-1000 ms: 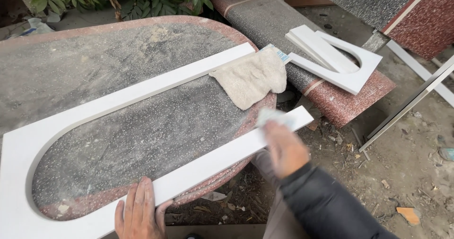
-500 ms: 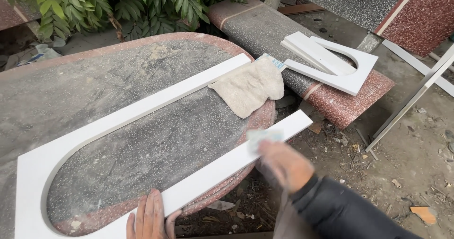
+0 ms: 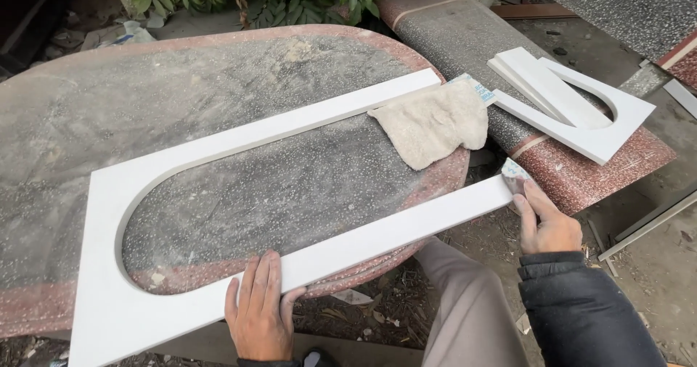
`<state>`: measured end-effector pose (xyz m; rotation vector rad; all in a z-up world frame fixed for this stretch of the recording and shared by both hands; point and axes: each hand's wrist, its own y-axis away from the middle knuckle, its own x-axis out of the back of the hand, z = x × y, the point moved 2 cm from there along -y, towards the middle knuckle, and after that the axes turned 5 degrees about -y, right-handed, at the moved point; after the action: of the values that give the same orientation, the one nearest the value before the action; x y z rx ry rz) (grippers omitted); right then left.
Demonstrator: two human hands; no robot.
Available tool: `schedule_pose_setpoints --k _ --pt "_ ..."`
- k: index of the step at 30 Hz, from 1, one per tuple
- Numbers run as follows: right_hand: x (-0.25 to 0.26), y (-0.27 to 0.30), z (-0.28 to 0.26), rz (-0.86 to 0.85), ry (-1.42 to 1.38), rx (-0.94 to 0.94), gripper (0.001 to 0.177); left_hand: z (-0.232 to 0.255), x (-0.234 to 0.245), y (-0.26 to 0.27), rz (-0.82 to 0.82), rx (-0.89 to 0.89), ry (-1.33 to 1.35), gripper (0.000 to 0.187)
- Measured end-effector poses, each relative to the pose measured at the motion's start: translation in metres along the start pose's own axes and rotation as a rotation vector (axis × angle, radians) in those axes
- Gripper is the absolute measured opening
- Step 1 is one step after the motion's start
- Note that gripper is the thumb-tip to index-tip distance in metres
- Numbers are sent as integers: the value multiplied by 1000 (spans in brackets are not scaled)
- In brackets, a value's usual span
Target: The person cleans white plastic frames by wiping them with a cloth on a stone table. They handle multiple frames, wiping the surfaces and edges, and occasionally turning the frames over to clean different sides.
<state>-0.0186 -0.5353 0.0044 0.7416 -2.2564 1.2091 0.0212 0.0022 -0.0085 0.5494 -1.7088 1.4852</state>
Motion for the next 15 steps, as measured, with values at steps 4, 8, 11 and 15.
schedule_pose_setpoints --k 4,8,11,15 --pt "-37 52 -170 -216 -109 65 47 -3 1 -1 -9 6 39 79" --pt "-47 97 -253 -369 -492 609 33 4 4 -2 38 -17 32 76" --pt "-45 46 -148 -326 -375 453 38 2 2 -1 38 -9 37 78" --pt "-9 5 -63 -169 75 133 52 3 -2 4 6 19 37 80"
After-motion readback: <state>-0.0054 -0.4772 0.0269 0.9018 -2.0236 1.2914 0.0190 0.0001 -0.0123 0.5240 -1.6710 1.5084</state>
